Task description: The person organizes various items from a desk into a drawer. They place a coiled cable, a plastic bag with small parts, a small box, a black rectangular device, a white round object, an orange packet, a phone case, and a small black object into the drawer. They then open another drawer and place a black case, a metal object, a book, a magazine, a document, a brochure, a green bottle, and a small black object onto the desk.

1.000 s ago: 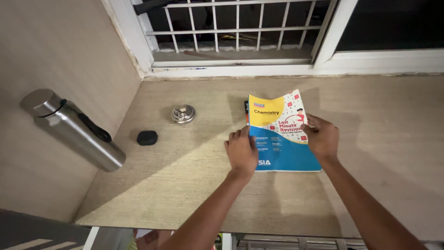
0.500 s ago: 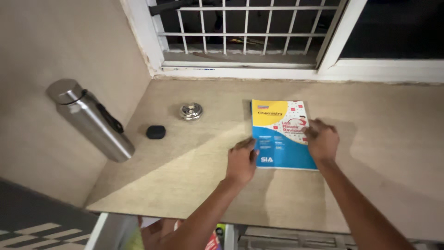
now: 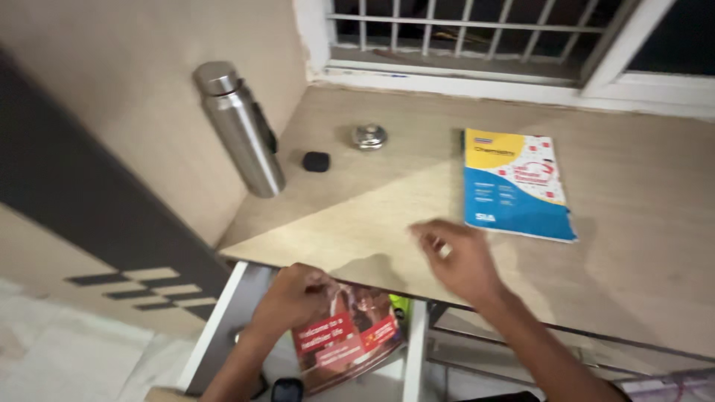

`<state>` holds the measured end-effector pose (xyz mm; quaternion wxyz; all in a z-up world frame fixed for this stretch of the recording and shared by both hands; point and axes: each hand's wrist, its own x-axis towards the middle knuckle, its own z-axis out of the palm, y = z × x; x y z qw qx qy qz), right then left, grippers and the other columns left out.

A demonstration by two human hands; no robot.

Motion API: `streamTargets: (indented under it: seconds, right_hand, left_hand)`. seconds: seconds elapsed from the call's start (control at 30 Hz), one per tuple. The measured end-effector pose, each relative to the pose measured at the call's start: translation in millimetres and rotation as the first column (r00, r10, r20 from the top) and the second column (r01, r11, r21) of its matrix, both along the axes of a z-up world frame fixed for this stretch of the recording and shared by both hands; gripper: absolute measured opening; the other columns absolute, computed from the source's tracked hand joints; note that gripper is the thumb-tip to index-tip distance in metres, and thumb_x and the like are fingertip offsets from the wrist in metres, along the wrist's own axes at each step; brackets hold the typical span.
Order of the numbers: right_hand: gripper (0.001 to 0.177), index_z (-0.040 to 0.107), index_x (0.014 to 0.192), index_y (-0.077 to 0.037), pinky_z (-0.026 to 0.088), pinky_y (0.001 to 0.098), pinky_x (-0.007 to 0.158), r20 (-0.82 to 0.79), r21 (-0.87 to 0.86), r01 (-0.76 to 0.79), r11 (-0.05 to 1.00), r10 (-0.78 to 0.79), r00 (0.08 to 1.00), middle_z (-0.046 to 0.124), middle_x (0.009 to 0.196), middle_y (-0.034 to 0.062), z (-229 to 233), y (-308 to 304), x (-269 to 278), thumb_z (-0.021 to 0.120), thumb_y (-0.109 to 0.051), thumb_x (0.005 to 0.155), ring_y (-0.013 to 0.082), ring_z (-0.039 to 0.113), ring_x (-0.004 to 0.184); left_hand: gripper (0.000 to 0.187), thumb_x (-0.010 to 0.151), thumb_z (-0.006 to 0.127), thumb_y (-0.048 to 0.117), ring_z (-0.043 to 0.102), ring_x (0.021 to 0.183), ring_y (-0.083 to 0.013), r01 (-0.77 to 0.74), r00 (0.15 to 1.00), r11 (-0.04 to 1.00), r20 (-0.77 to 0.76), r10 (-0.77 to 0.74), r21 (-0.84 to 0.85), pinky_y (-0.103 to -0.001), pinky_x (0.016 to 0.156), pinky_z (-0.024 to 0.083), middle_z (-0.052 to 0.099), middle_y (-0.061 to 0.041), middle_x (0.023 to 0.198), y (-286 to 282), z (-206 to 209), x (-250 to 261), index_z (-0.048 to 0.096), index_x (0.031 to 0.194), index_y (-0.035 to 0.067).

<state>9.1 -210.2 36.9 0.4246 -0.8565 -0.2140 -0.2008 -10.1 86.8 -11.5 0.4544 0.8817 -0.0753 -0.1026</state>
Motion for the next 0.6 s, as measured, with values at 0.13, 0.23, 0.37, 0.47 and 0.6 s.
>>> streamTargets:
  seconds: [0.13, 0.23, 0.37, 0.47, 0.6]
  right_hand:
    - [0.017, 0.078, 0.104, -0.01, 0.061, 0.0344, 0.063, -0.582, -0.003, -0.319, 0.948, 0.258, 0.771, 0.082, 0.085, 0.008, -6.5, 59.6, -31.8, 0.068, -0.012, 0.091, 0.0204, 0.077, 0.066]
    - [0.017, 0.081, 0.104, -0.008, 0.059, 0.0386, 0.081, -0.543, -0.361, -0.43, 0.827, 0.188, 0.819, 0.079, 0.094, 0.0112, -35.6, 87.7, -39.8, 0.071, -0.016, 0.091, 0.0232, 0.076, 0.082]
    - [0.041, 0.066, 0.121, -0.003, 0.051, 0.0481, 0.097, -0.562, -0.587, -0.312, 0.747, -0.098, 0.822, 0.067, 0.117, 0.0193, -82.3, 102.3, -48.5, 0.078, -0.024, 0.089, 0.0368, 0.064, 0.109]
    - [0.063, 0.044, 0.15, -0.002, 0.05, 0.0459, 0.109, -0.68, -0.6, -0.329, 0.729, -0.247, 0.691, 0.065, 0.127, 0.0238, -110.2, 107.3, -44.6, 0.068, -0.013, 0.093, 0.0391, 0.065, 0.118]
    - [0.085, 0.029, 0.154, -0.003, 0.037, 0.0513, 0.115, -0.609, -0.61, -0.226, 0.759, -0.267, 0.747, 0.055, 0.138, 0.0269, -139.6, 105.8, -33.9, 0.076, -0.01, 0.083, 0.0446, 0.053, 0.127]
  left_hand:
    - [0.01, 0.074, 0.073, 0.013, 0.079, 0.067, -0.0238, -0.091, 0.995, 0.988, -0.029, 0.096, 0.125, -0.038, 0.066, 0.061, 0.077, -0.011, 0.071, 35.2, -26.7, -15.7, 0.079, 0.078, 0.007]
    - [0.023, 0.083, 0.077, 0.034, 0.073, 0.091, -0.0346, -0.185, 0.981, 0.846, 0.048, 0.187, 0.501, -0.044, 0.085, 0.059, 0.076, -0.016, 0.095, 45.8, -59.6, -16.4, 0.081, 0.094, 0.014]
    - [0.04, 0.085, 0.071, 0.033, 0.062, 0.122, -0.0367, -0.108, 0.987, 0.785, -0.031, 0.16, 0.611, -0.048, 0.1, 0.053, 0.066, -0.016, 0.13, 47.8, -97.6, -12.3, 0.07, 0.119, 0.011]
    - [0.069, 0.085, 0.071, 0.031, 0.052, 0.135, -0.0404, -0.053, 0.954, 0.791, -0.204, 0.221, 0.609, -0.045, 0.11, 0.047, 0.052, -0.021, 0.147, 44.8, -124.1, 1.6, 0.047, 0.144, 0.003]
    - [0.086, 0.087, 0.064, 0.023, 0.044, 0.139, -0.0479, -0.093, 0.963, 0.826, -0.159, 0.216, 0.555, -0.047, 0.114, 0.04, 0.04, -0.025, 0.154, 57.6, -182.7, 23.7, 0.022, 0.155, -0.007]
